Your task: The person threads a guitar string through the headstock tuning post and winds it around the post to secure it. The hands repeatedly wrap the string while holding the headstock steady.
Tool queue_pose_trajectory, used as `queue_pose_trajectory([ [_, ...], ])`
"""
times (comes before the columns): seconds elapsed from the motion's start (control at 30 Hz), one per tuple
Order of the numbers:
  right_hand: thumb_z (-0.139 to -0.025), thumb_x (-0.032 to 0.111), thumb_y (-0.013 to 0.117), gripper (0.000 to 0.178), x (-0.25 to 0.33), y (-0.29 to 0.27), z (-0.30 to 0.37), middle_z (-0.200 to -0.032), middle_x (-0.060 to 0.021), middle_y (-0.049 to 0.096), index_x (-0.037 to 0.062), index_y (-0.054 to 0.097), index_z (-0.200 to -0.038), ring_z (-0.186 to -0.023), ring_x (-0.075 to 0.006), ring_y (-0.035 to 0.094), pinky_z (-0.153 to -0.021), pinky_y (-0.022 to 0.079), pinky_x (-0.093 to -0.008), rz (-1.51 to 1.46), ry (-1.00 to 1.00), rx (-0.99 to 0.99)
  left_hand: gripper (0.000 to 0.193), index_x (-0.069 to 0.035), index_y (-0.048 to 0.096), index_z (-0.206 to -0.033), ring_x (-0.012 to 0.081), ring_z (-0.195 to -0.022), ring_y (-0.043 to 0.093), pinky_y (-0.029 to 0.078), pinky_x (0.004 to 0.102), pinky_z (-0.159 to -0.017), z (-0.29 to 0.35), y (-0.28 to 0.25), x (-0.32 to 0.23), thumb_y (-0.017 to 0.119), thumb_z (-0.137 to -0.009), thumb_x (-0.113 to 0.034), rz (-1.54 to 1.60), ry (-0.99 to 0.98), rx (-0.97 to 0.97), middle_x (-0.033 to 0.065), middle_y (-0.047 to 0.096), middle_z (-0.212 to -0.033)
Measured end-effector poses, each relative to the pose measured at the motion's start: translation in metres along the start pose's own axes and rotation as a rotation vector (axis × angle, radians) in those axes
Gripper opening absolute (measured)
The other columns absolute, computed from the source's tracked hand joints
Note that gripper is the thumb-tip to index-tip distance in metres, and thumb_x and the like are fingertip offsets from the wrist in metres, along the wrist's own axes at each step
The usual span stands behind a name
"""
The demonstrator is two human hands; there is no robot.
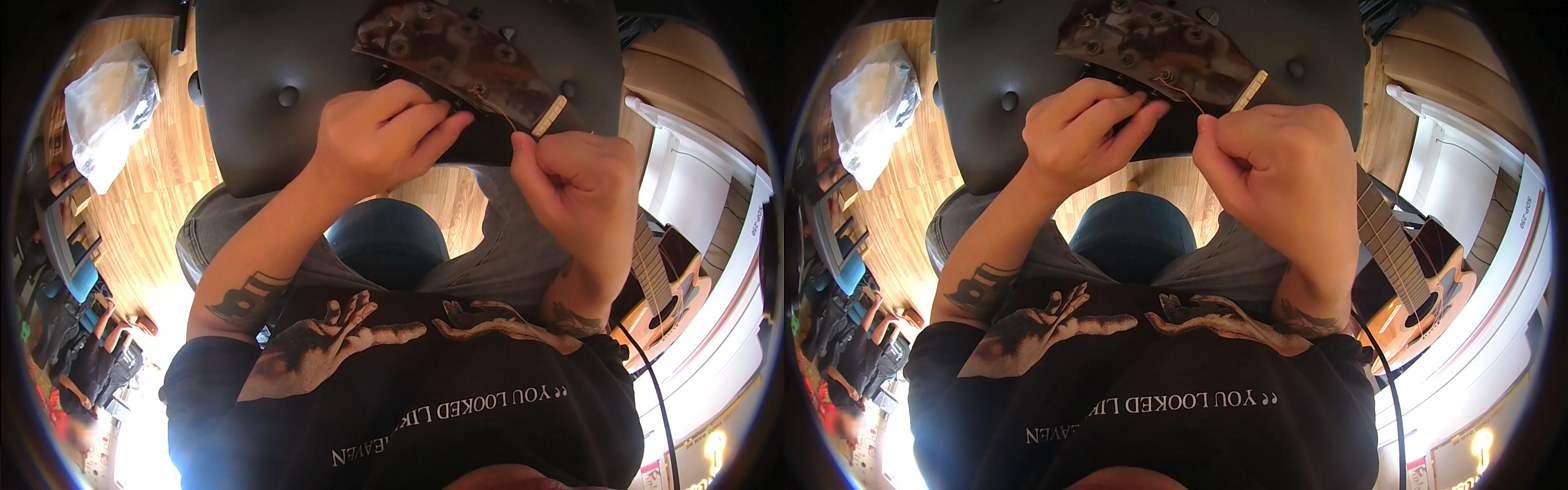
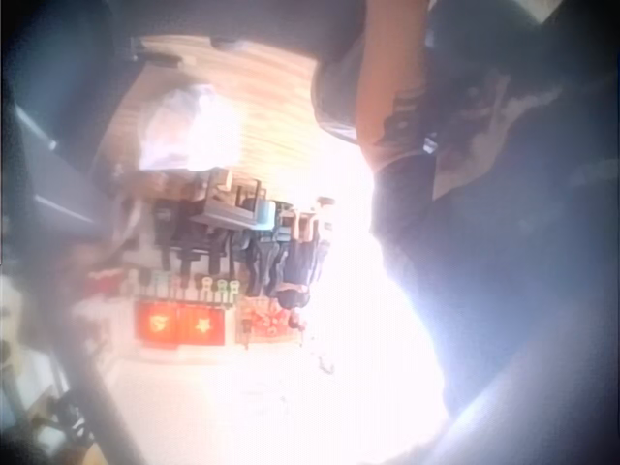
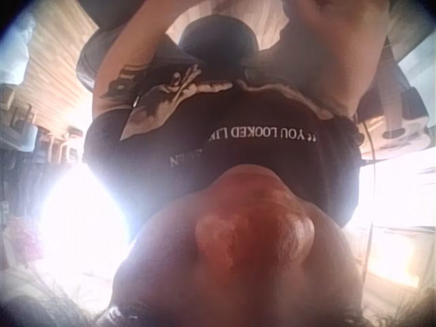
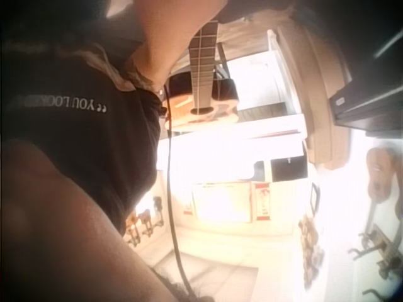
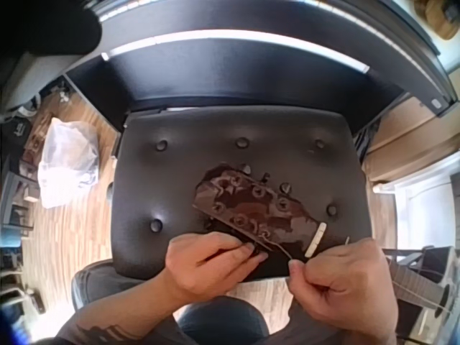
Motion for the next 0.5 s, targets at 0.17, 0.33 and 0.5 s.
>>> queue_pose_trajectory([
  [0.17, -0.088, 0.007, 0.080, 0.036, -0.001, -0.001, 0.000, -0.055, -0.0120, 0.052, 0.0029, 0.058, -0.061, -0.050, -0.0324, 0.055, -0.049, 0.039, -0.0421, -0.020, 0.021, 0.001, 0.020, -0.009, 0.080, -0.085, 0.0142, -0.057, 0.064, 0.048, 0.0263, -0.048, 0.005, -0.004, 0.003, 0.097, -0.075, -0.009, -0.022, 0.009, 0.127, -0.0010, 0.071, -0.079],
  [0.33, -0.088, 0.006, 0.080, 0.036, -0.003, -0.002, -0.001, -0.055, -0.0123, 0.051, 0.0028, 0.057, -0.061, -0.050, -0.0326, 0.054, -0.049, 0.038, -0.0416, -0.034, -0.004, 0.004, 0.022, -0.008, 0.081, -0.090, 0.0149, -0.059, 0.066, 0.049, 0.0270, -0.048, -0.004, -0.005, 0.005, 0.096, -0.074, -0.005, 0.119, 0.153, -0.006, 0.0003, 0.073, -0.079],
  [0.5, -0.088, 0.006, 0.080, 0.037, -0.003, -0.002, -0.001, -0.055, -0.0128, 0.050, 0.0027, 0.055, -0.060, -0.050, -0.0330, 0.054, -0.049, 0.038, -0.0421, -0.045, 0.002, 0.012, 0.024, -0.007, 0.082, -0.094, 0.0122, -0.056, 0.063, 0.047, 0.0257, -0.048, -0.002, 0.002, 0.003, 0.094, -0.075, -0.001, 0.121, 0.067, -0.058, 0.0020, 0.075, -0.078],
])
Point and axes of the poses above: each hand's wrist, its own z-axis away from the middle knuckle, its own y-axis out of the palm, x = y × z, the point moved 2 cm from there along -z, towards the middle knuckle
